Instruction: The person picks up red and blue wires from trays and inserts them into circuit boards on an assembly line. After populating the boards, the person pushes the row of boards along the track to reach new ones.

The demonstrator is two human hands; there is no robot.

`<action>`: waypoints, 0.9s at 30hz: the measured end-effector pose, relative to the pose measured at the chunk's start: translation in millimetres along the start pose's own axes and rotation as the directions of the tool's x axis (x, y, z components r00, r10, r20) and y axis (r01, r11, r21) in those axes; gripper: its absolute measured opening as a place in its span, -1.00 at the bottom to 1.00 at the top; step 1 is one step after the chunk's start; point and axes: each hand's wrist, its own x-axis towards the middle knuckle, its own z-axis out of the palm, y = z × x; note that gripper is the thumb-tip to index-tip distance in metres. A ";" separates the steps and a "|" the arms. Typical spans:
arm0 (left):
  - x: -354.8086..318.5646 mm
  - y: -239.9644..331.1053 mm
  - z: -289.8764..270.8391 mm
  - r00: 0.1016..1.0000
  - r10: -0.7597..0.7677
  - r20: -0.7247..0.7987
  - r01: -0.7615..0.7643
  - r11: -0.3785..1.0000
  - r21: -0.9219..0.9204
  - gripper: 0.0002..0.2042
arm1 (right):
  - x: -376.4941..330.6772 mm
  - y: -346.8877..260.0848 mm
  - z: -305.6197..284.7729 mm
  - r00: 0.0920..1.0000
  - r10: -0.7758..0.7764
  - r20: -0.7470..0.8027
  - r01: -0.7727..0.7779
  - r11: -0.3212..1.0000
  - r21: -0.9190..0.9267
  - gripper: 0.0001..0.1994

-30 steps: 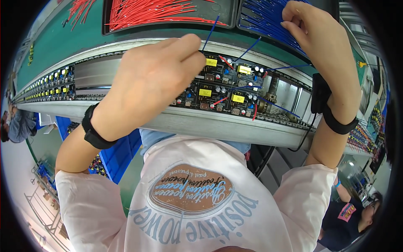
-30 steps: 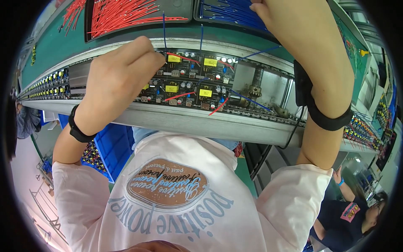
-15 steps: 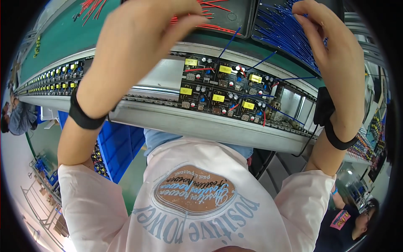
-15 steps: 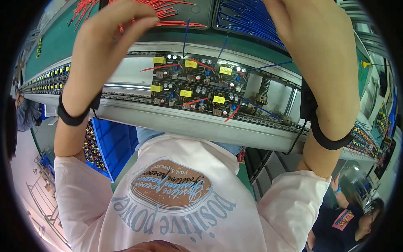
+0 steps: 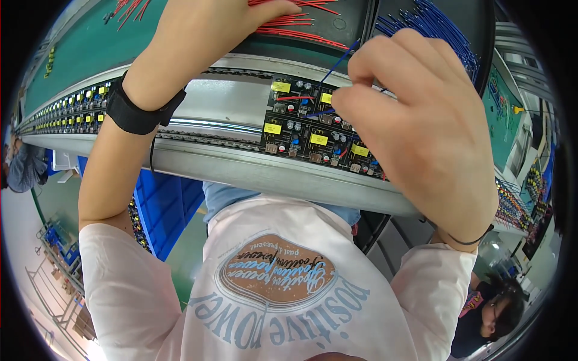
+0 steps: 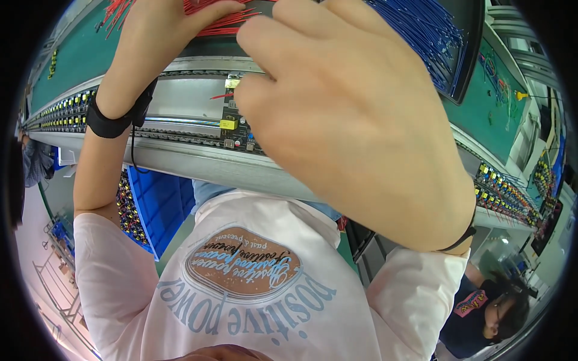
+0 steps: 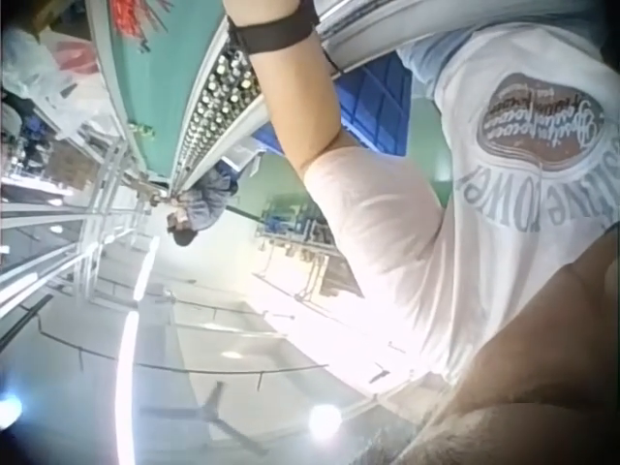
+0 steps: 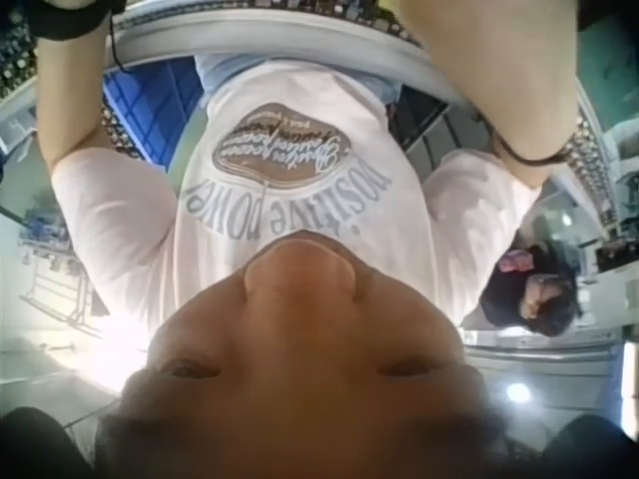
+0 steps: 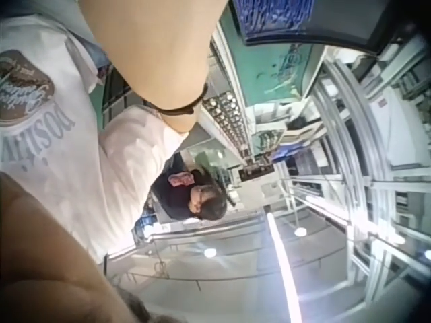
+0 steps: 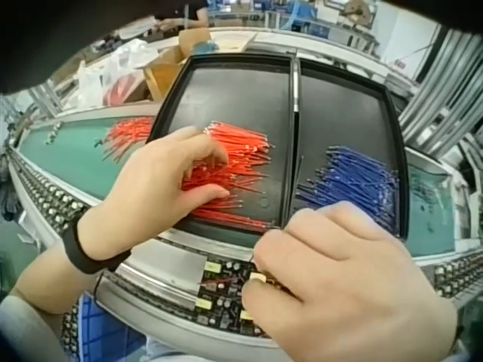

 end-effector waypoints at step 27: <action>6.2 20.1 -12.3 0.933 0.221 -0.285 -0.269 0.952 -0.144 -0.95 | -12.0 0.6 33.3 0.994 -0.109 -0.004 0.109 0.986 0.129 -0.86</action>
